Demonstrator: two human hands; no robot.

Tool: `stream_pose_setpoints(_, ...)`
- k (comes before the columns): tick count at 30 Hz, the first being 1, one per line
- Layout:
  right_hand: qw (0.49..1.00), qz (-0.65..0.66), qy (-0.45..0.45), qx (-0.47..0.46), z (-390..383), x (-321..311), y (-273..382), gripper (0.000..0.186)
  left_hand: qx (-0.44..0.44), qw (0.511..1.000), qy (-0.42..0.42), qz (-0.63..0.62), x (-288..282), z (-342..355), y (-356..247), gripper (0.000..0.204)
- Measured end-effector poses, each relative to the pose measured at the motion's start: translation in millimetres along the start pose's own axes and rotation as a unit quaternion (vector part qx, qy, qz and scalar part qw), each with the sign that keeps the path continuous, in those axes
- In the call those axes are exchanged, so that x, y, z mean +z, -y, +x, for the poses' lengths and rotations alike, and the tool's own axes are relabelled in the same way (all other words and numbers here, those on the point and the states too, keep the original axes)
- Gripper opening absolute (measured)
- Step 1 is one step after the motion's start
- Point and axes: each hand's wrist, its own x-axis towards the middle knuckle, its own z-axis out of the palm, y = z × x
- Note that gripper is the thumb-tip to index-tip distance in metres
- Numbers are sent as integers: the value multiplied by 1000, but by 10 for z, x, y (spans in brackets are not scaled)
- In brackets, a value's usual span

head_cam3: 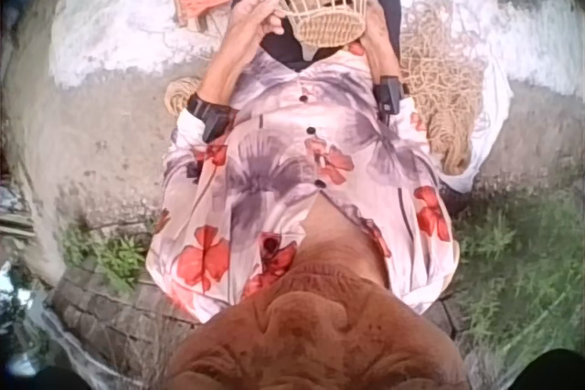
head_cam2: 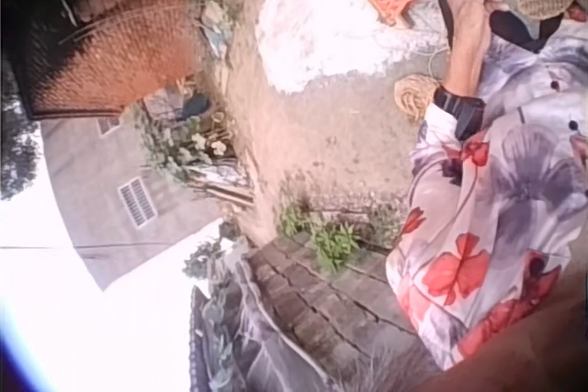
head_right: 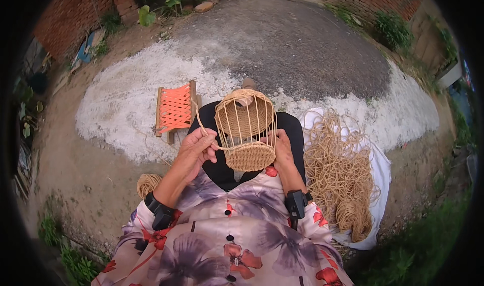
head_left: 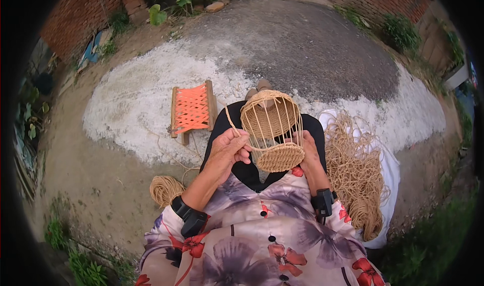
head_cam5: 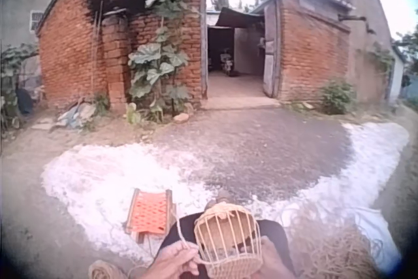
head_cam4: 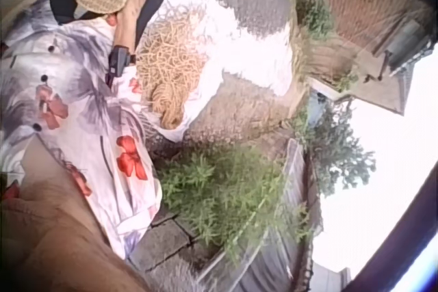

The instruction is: Weaving a small round basket using thin flexible strips of bamboo or rattan.

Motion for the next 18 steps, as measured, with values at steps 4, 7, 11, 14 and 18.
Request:
stream_pose_setpoints(4, 999, -28, -26, 1, -58, 89, 27, 20, 19, 996, 17, 81, 169, 256, 14, 21)
stream_pose_setpoints(7, 999, -23, -33, -1, -70, 85, 16, 20, 30, 974, -2, 223, 246, 321, 8, 22)
stream_pose_setpoints(11, 962, -242, -85, -95, -86, 124, 30, 17, 148, 895, -71, 414, 211, 382, 193, 16)
stream_pose_setpoints(14, 827, -485, -158, -237, -183, 135, 68, 16, 122, 909, -64, 395, 43, 434, 406, 16)
stream_pose_setpoints(18, 711, -541, -198, -403, -259, 96, 271, 15, 148, 903, -67, 399, 65, 407, 370, 19)
